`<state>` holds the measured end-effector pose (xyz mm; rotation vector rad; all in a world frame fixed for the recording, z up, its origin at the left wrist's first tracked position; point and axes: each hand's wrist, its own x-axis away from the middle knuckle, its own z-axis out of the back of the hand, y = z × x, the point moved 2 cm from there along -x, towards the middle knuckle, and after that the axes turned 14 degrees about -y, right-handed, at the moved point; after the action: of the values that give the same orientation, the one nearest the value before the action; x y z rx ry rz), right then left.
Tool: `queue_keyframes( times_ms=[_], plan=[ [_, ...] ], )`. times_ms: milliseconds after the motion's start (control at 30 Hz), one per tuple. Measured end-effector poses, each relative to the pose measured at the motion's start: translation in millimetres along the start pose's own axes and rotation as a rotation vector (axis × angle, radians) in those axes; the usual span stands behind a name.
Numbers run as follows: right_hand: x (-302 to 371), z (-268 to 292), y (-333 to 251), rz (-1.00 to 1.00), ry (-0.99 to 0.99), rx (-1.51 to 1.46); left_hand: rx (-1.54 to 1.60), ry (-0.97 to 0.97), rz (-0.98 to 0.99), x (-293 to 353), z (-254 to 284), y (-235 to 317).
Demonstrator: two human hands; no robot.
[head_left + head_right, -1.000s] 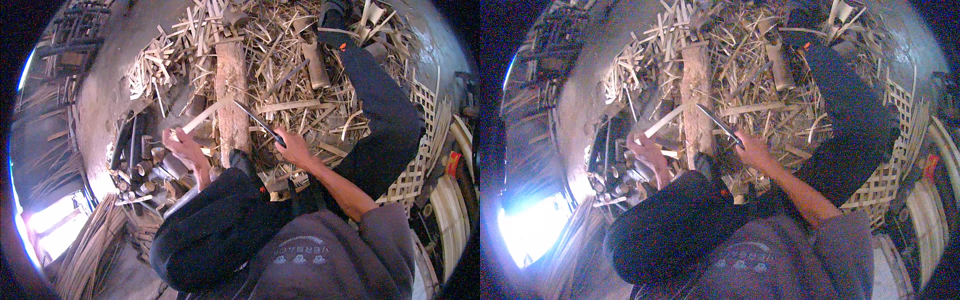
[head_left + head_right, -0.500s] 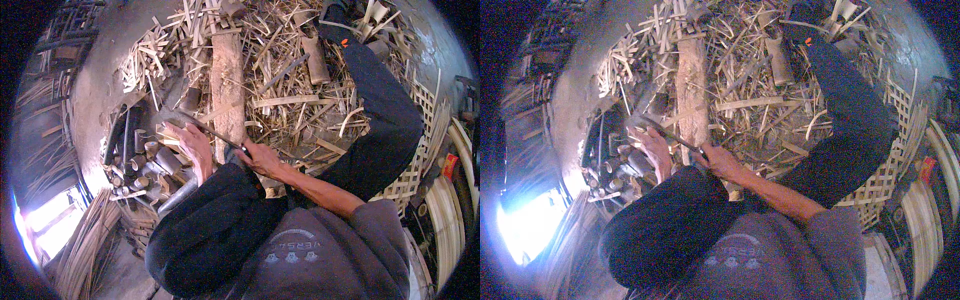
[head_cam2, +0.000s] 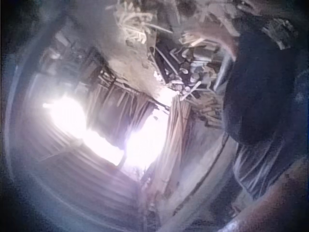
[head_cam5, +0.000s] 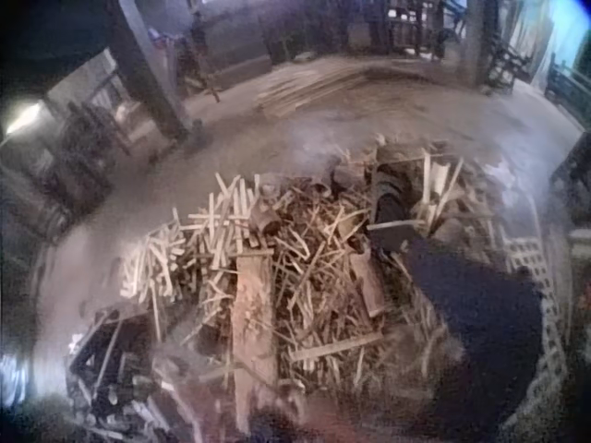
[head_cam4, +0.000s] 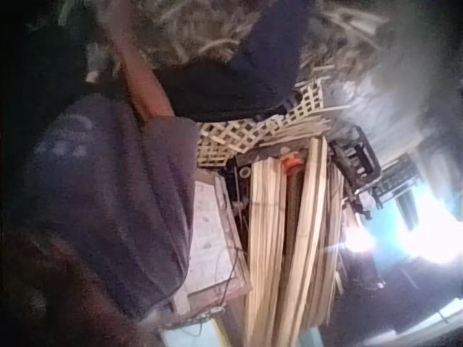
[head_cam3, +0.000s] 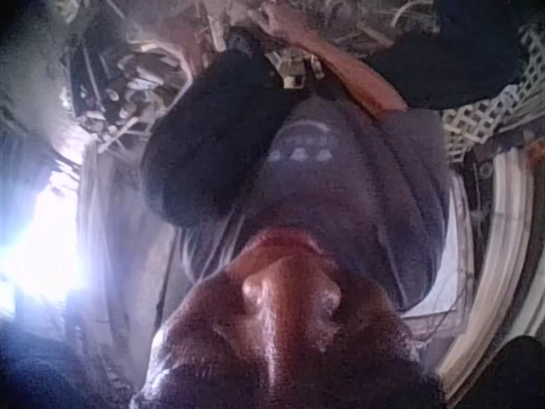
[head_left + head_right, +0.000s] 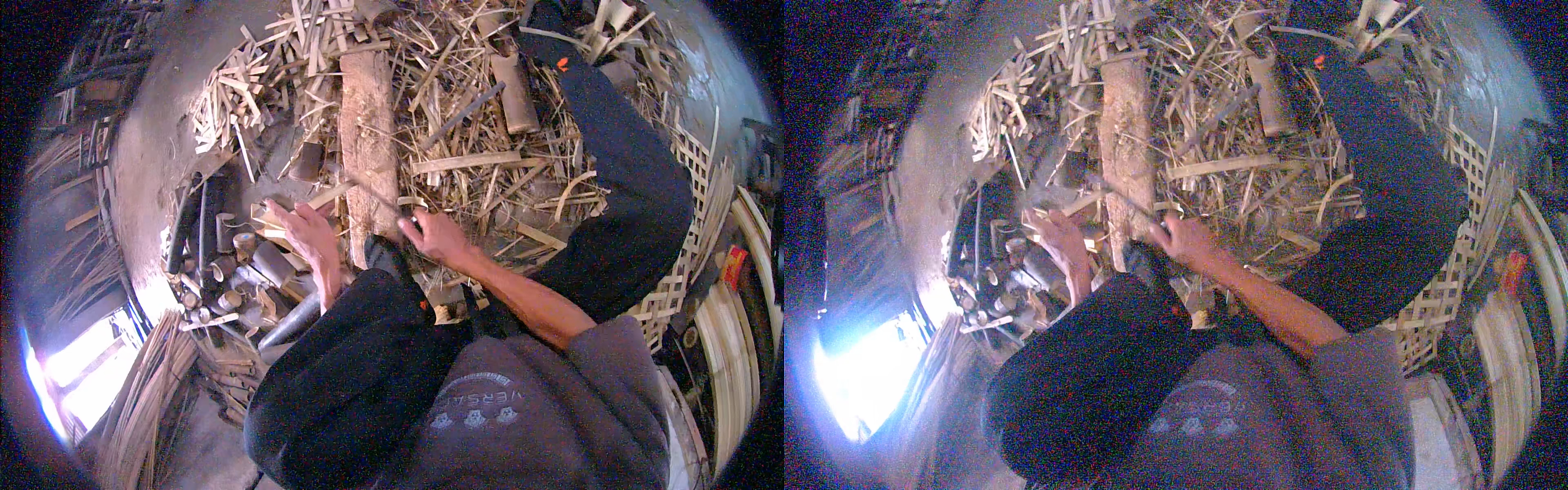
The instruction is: The person sits on the floor and uses a knife to carve a piece of wood, repeatedly shaving off thin strips. The person holds the wood with one hand and carves with the other, occasionally adjusting the wood's position.
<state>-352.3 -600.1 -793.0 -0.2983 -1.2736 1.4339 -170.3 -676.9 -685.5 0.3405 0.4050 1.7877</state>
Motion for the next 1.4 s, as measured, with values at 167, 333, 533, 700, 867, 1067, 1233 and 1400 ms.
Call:
queue_keyframes(
  times_ms=[167,333,533,700,867,1067,1233,1400],
  plan=[
    [-10,0,27,-0.001,0.112,0.000,0.018,0.032,-0.066,-3,0,14],
    [6,3,14,0.053,-0.006,0.025,0.230,-0.086,0.010,0,0,22],
    [-1,9,24,-0.068,-0.034,-0.077,0.096,-0.005,-0.003,-1,-8,-2],
    [-13,12,44,-0.064,-0.017,0.001,0.872,-0.003,0.176,9,2,-41],
    [-10,21,35,-0.052,-0.041,-0.011,1.323,0.239,-0.051,-76,53,-97],
    [-6,11,35,-0.057,-0.087,0.092,1.256,0.059,-0.164,-117,40,-179],
    [-7,8,51,-0.034,0.024,0.056,0.264,-0.023,0.341,-19,-31,-194],
    [-15,4,62,-0.046,0.021,0.105,0.172,0.020,0.376,-4,-46,-199]
  ],
)
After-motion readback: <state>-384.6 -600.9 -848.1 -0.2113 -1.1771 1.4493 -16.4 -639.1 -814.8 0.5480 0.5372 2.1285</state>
